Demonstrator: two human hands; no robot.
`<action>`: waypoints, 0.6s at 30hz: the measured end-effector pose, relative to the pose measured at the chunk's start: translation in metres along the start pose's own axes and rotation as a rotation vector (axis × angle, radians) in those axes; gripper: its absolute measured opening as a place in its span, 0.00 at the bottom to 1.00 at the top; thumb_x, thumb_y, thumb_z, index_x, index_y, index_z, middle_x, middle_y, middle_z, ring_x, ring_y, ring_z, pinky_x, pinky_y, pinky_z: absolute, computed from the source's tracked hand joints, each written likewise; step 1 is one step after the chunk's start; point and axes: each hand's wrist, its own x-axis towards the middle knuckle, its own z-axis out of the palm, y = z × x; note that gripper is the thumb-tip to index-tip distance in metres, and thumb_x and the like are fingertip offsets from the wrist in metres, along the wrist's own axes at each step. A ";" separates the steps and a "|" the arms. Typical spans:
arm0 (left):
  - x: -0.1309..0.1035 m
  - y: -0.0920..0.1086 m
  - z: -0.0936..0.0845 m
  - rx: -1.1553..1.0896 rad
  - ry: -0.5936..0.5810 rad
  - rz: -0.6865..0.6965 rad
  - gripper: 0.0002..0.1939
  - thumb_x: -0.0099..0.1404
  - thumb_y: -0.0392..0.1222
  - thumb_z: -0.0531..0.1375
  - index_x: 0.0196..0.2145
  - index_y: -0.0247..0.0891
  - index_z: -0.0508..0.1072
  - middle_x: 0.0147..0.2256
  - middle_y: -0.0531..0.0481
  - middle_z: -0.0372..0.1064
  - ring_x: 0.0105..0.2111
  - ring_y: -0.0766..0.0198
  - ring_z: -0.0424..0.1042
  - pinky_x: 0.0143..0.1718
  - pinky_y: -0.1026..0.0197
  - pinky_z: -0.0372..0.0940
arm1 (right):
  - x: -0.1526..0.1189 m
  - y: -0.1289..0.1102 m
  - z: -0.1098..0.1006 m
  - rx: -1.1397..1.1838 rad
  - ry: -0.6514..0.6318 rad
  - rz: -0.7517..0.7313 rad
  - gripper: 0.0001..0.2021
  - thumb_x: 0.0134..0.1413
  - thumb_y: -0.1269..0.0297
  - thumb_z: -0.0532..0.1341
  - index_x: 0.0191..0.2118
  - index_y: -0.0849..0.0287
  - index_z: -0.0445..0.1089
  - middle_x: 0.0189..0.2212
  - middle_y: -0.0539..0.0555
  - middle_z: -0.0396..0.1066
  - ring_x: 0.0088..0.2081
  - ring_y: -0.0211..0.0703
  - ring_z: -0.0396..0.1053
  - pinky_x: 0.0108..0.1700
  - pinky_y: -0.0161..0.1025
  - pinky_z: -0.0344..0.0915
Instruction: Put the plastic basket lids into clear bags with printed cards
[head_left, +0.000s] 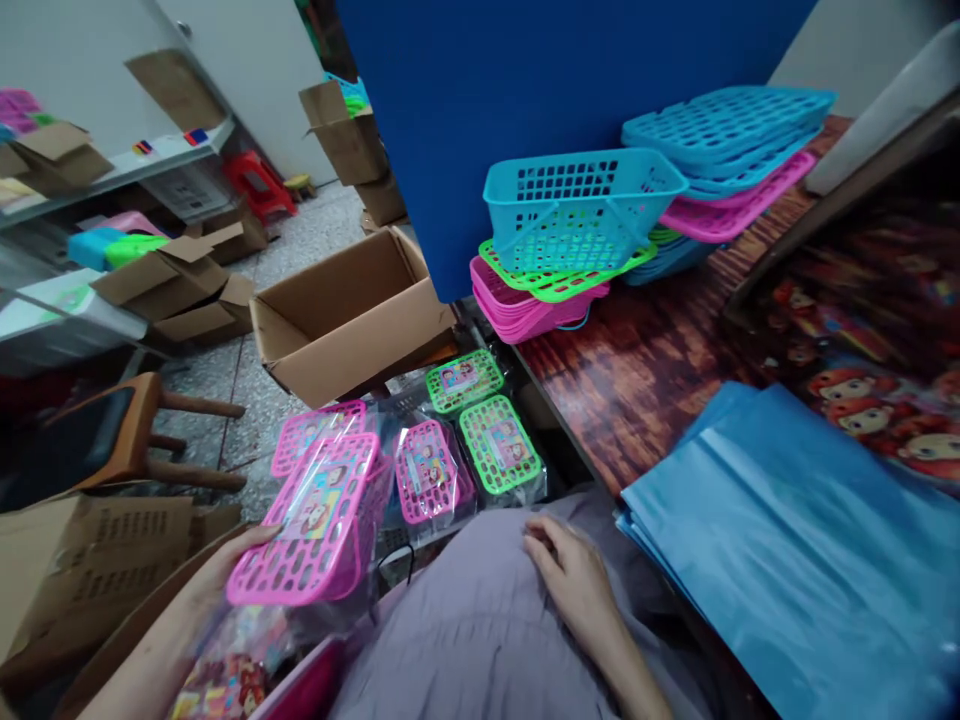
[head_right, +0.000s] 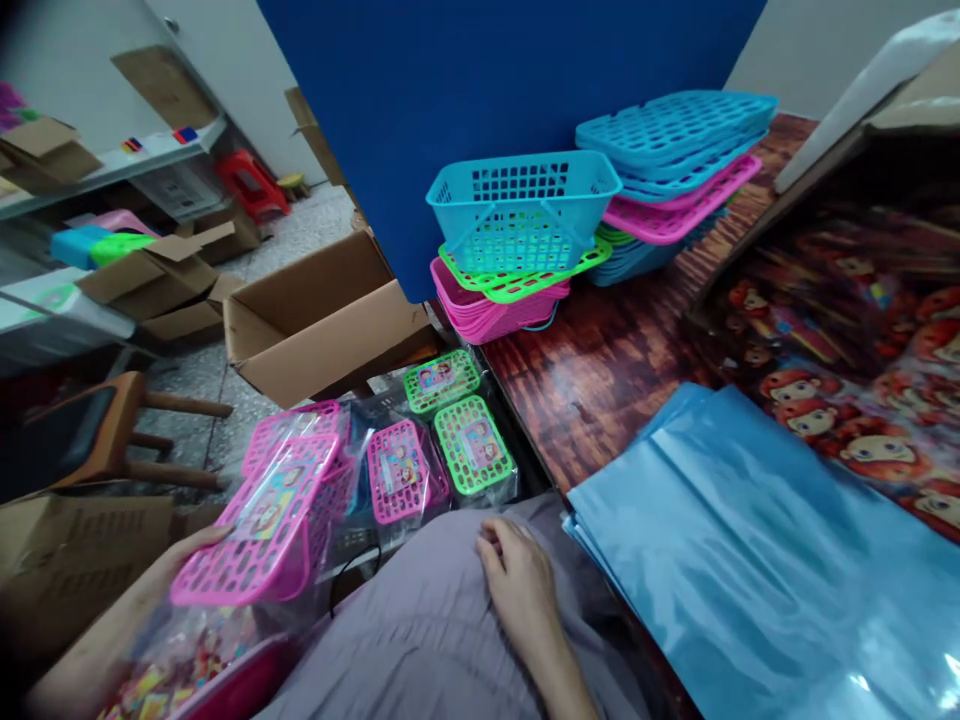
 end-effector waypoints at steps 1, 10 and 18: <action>0.000 0.002 0.012 0.032 -0.027 -0.023 0.32 0.58 0.34 0.62 0.61 0.30 0.64 0.27 0.46 0.80 0.21 0.50 0.78 0.23 0.52 0.76 | 0.003 -0.001 -0.002 0.030 -0.005 0.006 0.15 0.62 0.57 0.52 0.42 0.57 0.73 0.42 0.57 0.76 0.46 0.52 0.72 0.50 0.46 0.65; -0.012 -0.010 0.127 0.081 -0.778 0.112 0.43 0.50 0.33 0.68 0.63 0.28 0.61 0.42 0.37 0.79 0.42 0.42 0.79 0.43 0.48 0.74 | 0.029 -0.063 -0.002 0.895 -0.271 0.113 0.44 0.57 0.43 0.62 0.72 0.43 0.40 0.71 0.53 0.43 0.67 0.53 0.53 0.64 0.54 0.58; -0.035 -0.047 0.167 0.046 -1.082 0.256 0.45 0.50 0.36 0.71 0.63 0.41 0.60 0.52 0.39 0.73 0.44 0.51 0.77 0.40 0.58 0.72 | -0.011 -0.087 -0.032 0.907 -0.070 0.383 0.35 0.62 0.38 0.50 0.70 0.45 0.51 0.60 0.55 0.66 0.60 0.60 0.66 0.53 0.60 0.72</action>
